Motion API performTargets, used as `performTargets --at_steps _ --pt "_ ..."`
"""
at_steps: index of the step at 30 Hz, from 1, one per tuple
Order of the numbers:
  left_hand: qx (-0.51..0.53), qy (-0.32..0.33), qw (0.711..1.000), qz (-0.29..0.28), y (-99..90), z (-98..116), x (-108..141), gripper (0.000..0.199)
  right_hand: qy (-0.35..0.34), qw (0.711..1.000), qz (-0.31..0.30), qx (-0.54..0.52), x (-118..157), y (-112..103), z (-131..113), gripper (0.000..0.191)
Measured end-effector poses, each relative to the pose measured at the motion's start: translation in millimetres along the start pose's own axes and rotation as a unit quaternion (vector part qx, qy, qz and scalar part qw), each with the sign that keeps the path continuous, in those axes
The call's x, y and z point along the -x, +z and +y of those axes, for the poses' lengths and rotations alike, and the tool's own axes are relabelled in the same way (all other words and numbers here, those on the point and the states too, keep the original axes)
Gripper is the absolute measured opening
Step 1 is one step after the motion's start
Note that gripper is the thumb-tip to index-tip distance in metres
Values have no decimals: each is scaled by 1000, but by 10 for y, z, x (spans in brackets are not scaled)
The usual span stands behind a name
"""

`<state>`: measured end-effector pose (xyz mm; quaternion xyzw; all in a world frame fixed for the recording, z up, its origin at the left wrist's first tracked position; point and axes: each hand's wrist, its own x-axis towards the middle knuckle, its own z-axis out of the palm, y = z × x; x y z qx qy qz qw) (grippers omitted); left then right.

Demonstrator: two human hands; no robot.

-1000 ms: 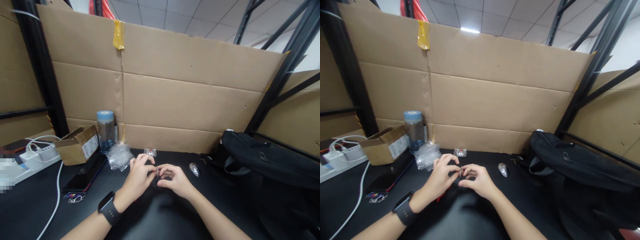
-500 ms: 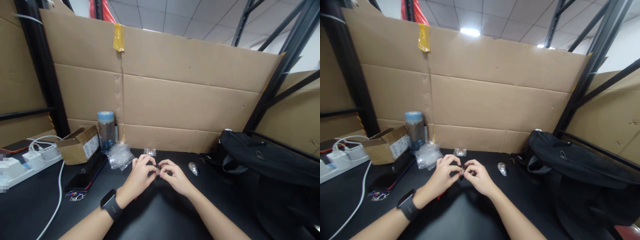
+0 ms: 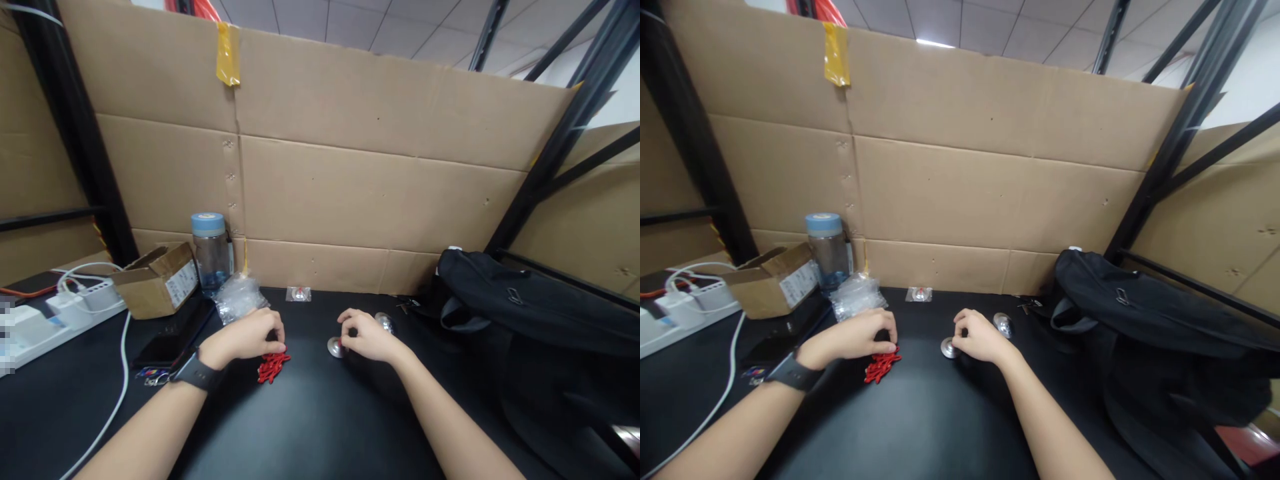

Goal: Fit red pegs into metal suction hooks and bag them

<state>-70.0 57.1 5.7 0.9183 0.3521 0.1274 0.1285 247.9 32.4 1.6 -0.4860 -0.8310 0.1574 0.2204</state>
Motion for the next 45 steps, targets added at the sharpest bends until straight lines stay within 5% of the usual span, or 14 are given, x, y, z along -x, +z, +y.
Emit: performTargets --at_steps 5,9,14,27,35,45 --pt "0 6 1000 -15 35 54 -16 8 34 997 -22 61 88 -268 241 8" --pt "-9 4 1000 -17 70 73 -36 8 138 980 -4 143 224 -530 636 50" --pt "-10 30 999 5 72 150 -43 10 231 962 -3 147 265 -573 927 57" --pt "54 -13 993 105 46 170 -125 18 248 956 30 156 242 -546 845 38" --pt "103 -33 988 111 -1 222 -135 14 173 973 29 151 252 -555 543 33" --pt "74 -35 991 104 121 174 -148 15 216 964 81 134 207 -536 892 33"
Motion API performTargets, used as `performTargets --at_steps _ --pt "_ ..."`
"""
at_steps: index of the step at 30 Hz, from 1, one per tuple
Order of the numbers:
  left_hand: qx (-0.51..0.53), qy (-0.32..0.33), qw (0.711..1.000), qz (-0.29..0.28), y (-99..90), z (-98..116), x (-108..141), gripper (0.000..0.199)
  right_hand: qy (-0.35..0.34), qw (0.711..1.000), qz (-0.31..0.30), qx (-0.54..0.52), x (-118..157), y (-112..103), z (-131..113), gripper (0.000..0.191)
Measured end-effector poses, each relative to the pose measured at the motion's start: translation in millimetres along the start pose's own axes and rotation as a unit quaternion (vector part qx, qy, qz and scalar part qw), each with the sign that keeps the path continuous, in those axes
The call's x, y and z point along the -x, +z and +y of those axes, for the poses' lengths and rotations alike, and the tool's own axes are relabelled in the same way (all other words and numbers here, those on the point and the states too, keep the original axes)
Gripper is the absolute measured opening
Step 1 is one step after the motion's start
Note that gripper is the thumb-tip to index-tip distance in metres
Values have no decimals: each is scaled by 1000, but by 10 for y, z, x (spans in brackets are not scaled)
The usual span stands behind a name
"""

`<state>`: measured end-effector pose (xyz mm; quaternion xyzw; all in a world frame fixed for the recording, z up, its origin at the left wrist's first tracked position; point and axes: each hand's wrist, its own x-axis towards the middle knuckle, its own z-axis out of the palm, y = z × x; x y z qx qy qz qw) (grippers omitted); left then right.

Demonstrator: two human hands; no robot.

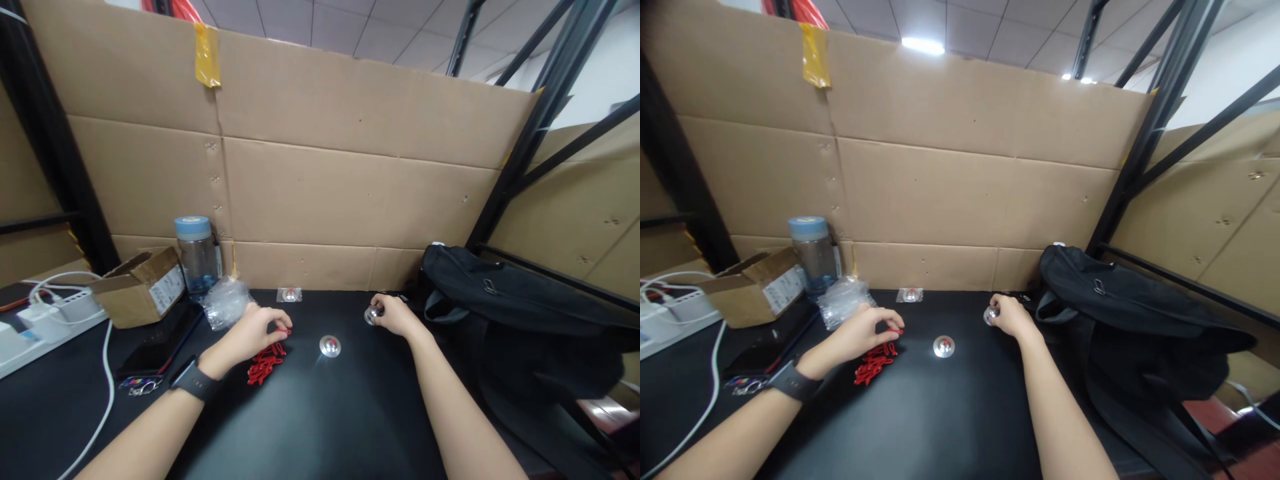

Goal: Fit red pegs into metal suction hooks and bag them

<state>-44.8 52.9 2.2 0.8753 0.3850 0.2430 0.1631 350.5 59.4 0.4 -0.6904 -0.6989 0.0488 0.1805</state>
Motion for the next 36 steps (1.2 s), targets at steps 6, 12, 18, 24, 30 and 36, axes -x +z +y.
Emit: performTargets --at_steps 6,12,18,24,30,36 --pt "-20 3 1000 5 59 -62 -16 13 0 1000 6 -31 11 -46 -4 28" --pt "-7 -1 999 49 70 63 -23 18 -105 959 52 -259 109 -63 -440 37" --pt "-18 -23 988 152 132 274 -27 17 -186 871 -2 -455 356 253 -1241 47" --pt "-14 -26 984 173 200 383 -11 12 -202 850 -6 -486 512 459 -1507 36" --pt "-29 -14 981 191 206 419 8 13 -179 843 2 -507 518 520 -1520 35" --pt "-56 -11 976 210 213 469 31 12 -183 851 5 -492 538 505 -1547 33"
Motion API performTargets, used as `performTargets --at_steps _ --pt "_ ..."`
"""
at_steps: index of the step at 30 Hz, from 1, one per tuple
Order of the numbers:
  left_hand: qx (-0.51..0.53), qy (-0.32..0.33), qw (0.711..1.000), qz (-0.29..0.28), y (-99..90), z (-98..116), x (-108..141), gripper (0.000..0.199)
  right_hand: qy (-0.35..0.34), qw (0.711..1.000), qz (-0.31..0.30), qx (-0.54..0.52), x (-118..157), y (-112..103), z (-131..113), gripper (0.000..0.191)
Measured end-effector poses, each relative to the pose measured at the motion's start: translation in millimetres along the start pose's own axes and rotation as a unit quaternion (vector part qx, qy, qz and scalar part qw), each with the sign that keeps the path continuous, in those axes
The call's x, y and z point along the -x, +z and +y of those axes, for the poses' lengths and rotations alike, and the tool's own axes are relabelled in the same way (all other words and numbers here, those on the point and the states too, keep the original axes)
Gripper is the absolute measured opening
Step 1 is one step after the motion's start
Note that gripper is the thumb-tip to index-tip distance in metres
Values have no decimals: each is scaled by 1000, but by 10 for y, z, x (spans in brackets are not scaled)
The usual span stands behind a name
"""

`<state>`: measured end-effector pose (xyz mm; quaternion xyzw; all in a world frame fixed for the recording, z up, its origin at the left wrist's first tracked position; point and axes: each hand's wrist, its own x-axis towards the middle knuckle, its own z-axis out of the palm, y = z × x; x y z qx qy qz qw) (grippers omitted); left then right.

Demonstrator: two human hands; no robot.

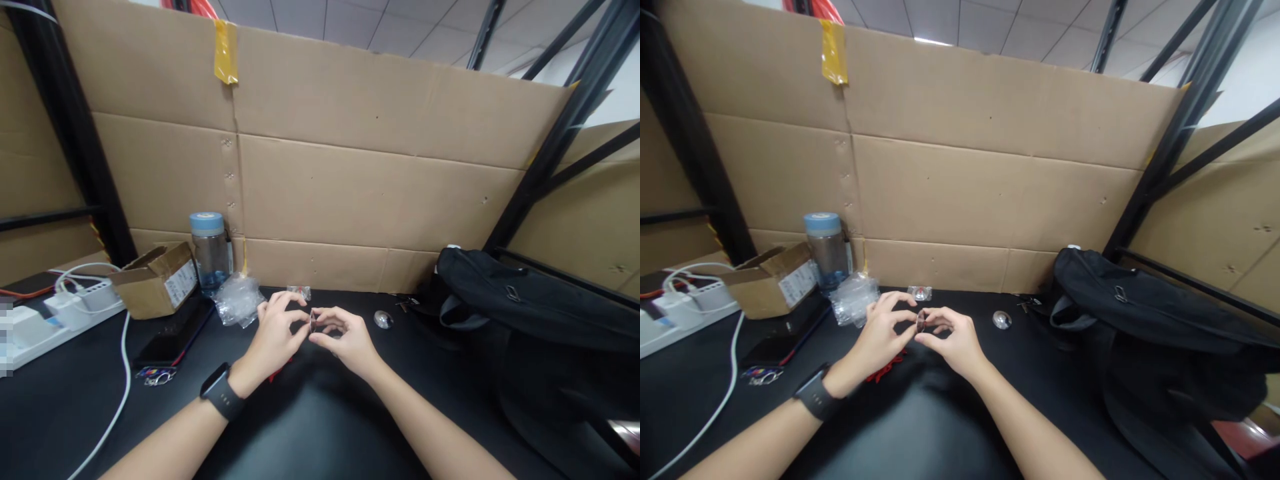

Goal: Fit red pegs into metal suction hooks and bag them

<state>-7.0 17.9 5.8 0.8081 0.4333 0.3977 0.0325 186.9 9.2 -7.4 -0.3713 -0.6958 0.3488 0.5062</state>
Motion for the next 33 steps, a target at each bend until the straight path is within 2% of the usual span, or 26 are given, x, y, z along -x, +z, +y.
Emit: performTargets --at_steps 4,10,13,17,22,26,30,33 --pt "-4 12 1000 3 8 4 13 14 10 1000 -4 5 -9 -8 -18 32" --pt "8 5 1000 4 37 -6 21 12 49 997 -15 -63 -3 13 24 37" --pt "0 9 1000 4 47 -8 18 12 51 997 -27 -53 14 7 28 30" --pt "-10 17 1000 1 67 -18 18 11 3 996 -26 90 9 -44 0 17" --pt "-21 26 999 -1 110 -21 51 11 -97 964 -23 245 -12 -63 3 11" --pt "-24 33 999 -33 121 -27 62 8 -100 950 -30 295 -3 -39 41 8" --pt "-17 -27 998 -59 105 -100 36 21 -103 925 -69 360 7 -78 67 7" --pt "10 -27 993 -115 111 -168 31 22 -118 909 -86 390 6 -121 71 7"
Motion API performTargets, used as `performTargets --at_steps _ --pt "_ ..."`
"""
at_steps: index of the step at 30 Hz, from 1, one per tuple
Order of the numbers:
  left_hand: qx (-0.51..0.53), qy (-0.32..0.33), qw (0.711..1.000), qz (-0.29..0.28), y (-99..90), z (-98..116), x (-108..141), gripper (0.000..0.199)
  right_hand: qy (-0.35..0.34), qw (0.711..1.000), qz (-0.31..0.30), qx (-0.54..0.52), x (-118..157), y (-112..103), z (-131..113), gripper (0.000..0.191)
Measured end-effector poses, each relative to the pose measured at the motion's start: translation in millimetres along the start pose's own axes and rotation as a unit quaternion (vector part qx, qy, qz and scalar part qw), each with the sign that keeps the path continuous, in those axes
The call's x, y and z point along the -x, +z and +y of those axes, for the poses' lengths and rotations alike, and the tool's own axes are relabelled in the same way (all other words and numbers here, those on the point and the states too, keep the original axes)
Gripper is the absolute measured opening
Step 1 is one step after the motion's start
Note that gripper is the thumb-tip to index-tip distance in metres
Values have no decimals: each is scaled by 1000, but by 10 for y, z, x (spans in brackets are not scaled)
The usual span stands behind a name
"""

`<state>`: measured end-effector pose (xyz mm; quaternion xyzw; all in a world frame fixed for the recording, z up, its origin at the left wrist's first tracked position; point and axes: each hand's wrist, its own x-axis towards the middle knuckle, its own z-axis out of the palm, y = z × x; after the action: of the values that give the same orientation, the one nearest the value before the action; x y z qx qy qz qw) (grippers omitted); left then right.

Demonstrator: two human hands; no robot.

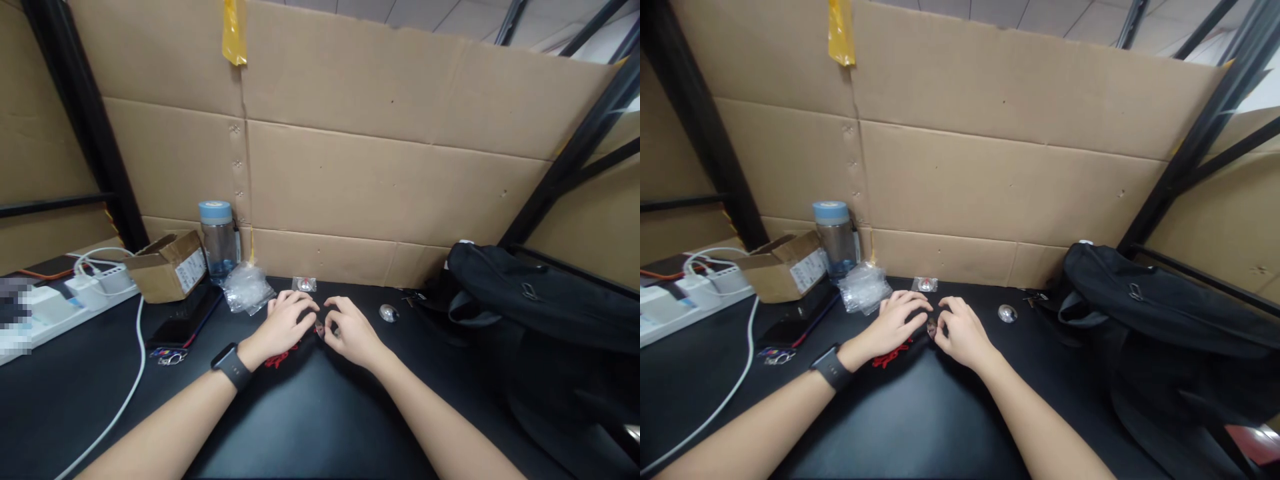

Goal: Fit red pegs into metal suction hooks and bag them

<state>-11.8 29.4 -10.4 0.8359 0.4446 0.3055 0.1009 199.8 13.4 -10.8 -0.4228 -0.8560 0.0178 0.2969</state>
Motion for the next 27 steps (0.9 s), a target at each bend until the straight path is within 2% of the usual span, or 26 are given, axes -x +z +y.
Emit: performTargets --at_steps 4,9,12,14,17,19,22,27 --pt "6 49 996 -80 58 -30 16 25 -15 999 6 -32 -11 -37 -5 6" --pt "-3 66 995 -80 48 -72 3 27 4 998 13 -64 -31 -111 5 6" --pt "-18 66 995 -75 -62 -186 -27 26 19 998 -33 -57 -23 -200 98 6" --pt "-36 79 991 -98 -145 -270 -41 21 33 996 -71 -49 -7 -281 193 5" --pt "-53 101 984 -137 -214 -335 -44 14 52 989 -136 -36 19 -403 341 19" --pt "-48 99 985 -131 -197 -315 -38 19 60 983 -172 -37 29 -454 406 22" --pt "-31 103 989 -102 -99 -220 -23 35 65 978 -193 -53 27 -470 431 15" --pt "-56 148 979 -126 86 -70 -48 55 71 972 -222 -39 9 -408 390 13"
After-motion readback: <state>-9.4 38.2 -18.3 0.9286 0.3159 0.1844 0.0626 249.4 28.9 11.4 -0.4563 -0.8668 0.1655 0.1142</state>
